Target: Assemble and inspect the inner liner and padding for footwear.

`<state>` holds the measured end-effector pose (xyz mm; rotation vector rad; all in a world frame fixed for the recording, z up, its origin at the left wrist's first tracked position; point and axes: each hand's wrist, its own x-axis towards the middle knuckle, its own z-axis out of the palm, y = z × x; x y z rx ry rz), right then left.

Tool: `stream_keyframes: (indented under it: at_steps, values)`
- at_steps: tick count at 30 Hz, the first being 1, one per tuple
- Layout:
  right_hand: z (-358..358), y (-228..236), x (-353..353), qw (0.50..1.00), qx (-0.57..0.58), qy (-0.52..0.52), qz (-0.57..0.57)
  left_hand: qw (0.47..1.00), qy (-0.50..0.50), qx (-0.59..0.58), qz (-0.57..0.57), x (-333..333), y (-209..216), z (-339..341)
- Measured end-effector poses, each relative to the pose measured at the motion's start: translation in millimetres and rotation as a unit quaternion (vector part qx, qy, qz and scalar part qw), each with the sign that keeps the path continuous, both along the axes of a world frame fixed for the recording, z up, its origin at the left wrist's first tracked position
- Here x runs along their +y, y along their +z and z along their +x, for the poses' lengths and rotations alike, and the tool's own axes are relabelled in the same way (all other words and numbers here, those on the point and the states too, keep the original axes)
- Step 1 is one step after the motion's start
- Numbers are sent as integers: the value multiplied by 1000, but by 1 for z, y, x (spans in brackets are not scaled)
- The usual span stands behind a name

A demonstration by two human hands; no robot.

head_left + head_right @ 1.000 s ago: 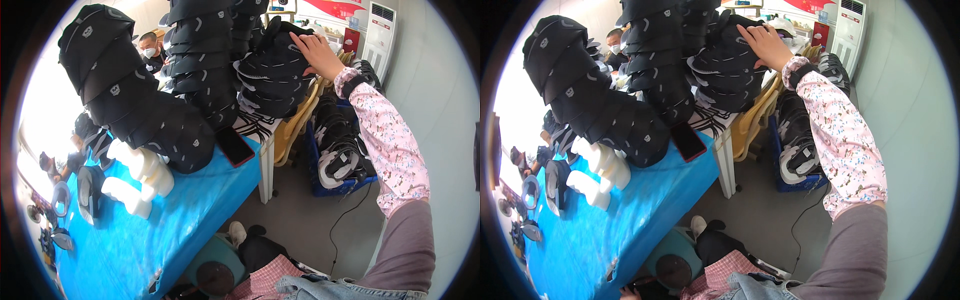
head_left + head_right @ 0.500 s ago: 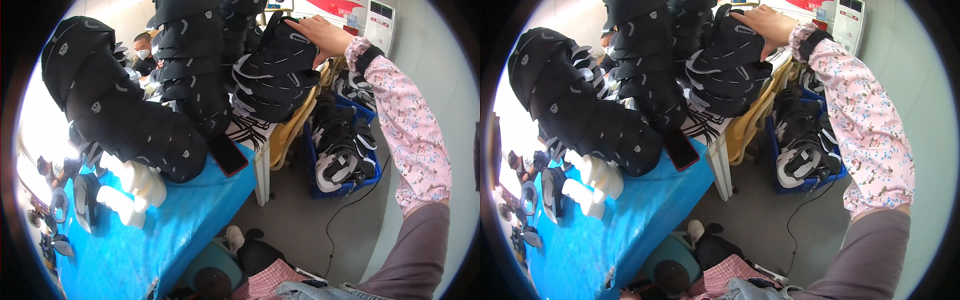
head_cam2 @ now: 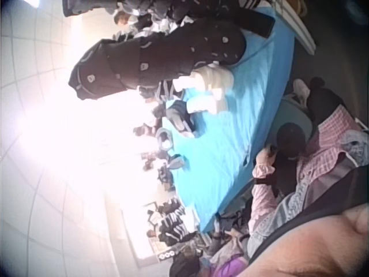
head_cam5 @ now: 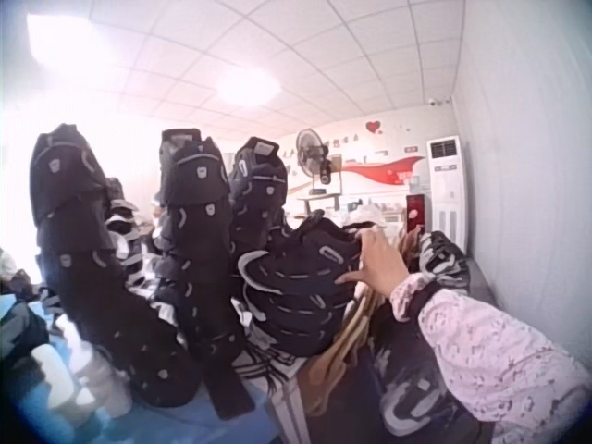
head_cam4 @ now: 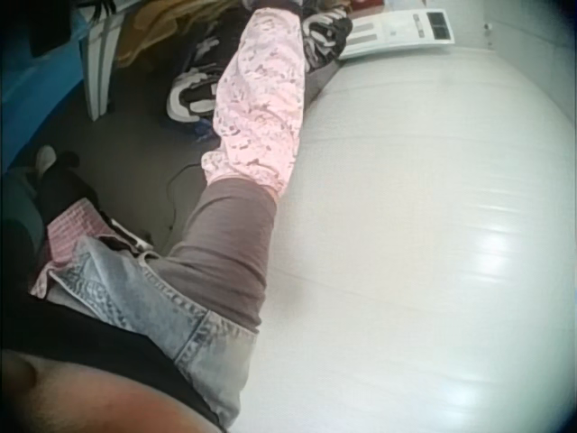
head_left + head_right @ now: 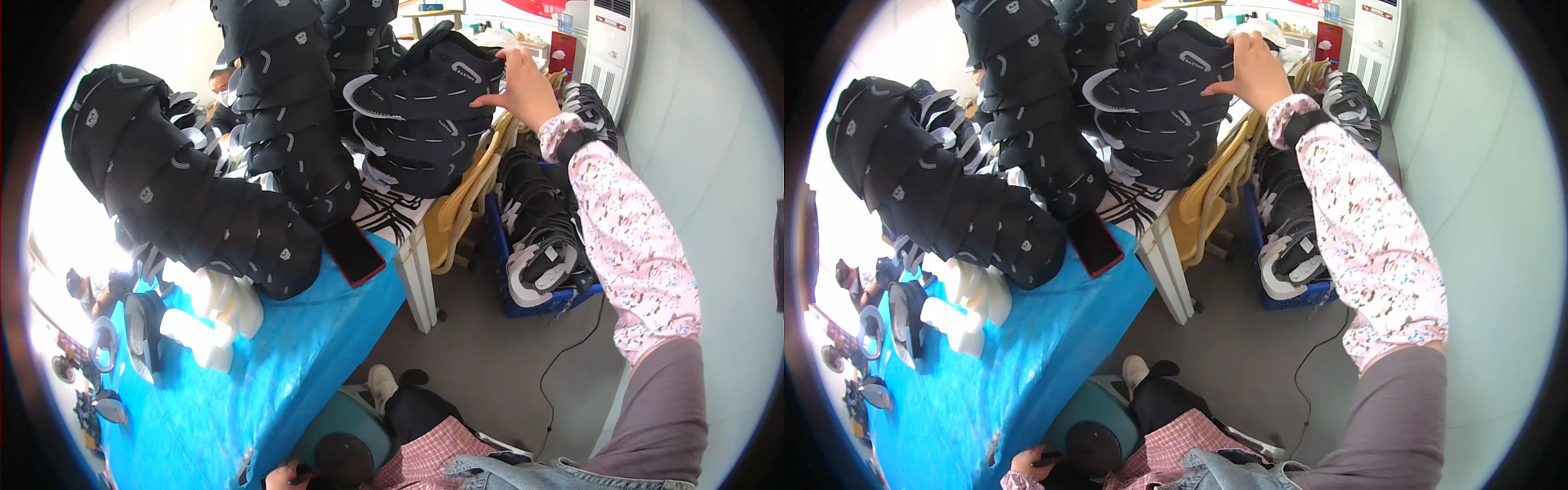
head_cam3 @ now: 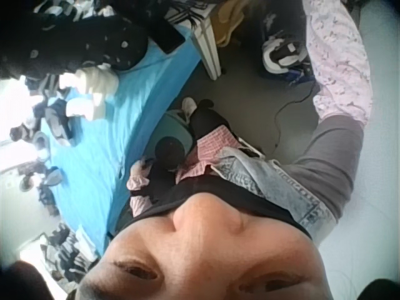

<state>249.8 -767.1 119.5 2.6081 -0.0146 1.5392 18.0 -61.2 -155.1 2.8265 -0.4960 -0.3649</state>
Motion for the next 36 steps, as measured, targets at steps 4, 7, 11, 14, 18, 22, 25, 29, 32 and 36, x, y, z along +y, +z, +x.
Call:
stream_keyframes:
  at_steps: [4, 7, 11, 14, 18, 22, 25, 29, 32, 36]
  values:
    - [8, -18, 3, 986, -41, 67, 145, 949, -3, 151, 278, -10, 47, 12]
    - [7, -29, -7, 952, -51, 135, 271, 942, 174, 272, 89, -16, 68, -1]
    - [1, -38, -19, 934, -2, 243, 262, 871, 193, 374, 255, -60, 109, -4]
    - [-6, -40, -11, 899, 11, 350, 263, 974, 19, 133, 181, -98, 155, 12]
    - [-14, -64, -1, 967, 26, 228, 110, 943, -20, 263, 202, -192, 232, 58]
    - [-9, -73, 11, 987, -12, 149, 57, 974, -195, 106, 39, -227, 236, 68]
    - [-3, -69, 18, 992, 9, 118, 43, 963, -243, 118, 19, -250, 233, 72]
    - [17, -88, 28, 990, -27, 114, 82, 946, -306, 106, 2, -288, 235, 86]
    - [15, -82, 50, 979, -49, 168, 102, 942, -332, 17, -45, -310, 234, 118]
    - [11, -76, 74, 975, -51, 190, 108, 890, -367, -170, -213, -355, 235, 175]
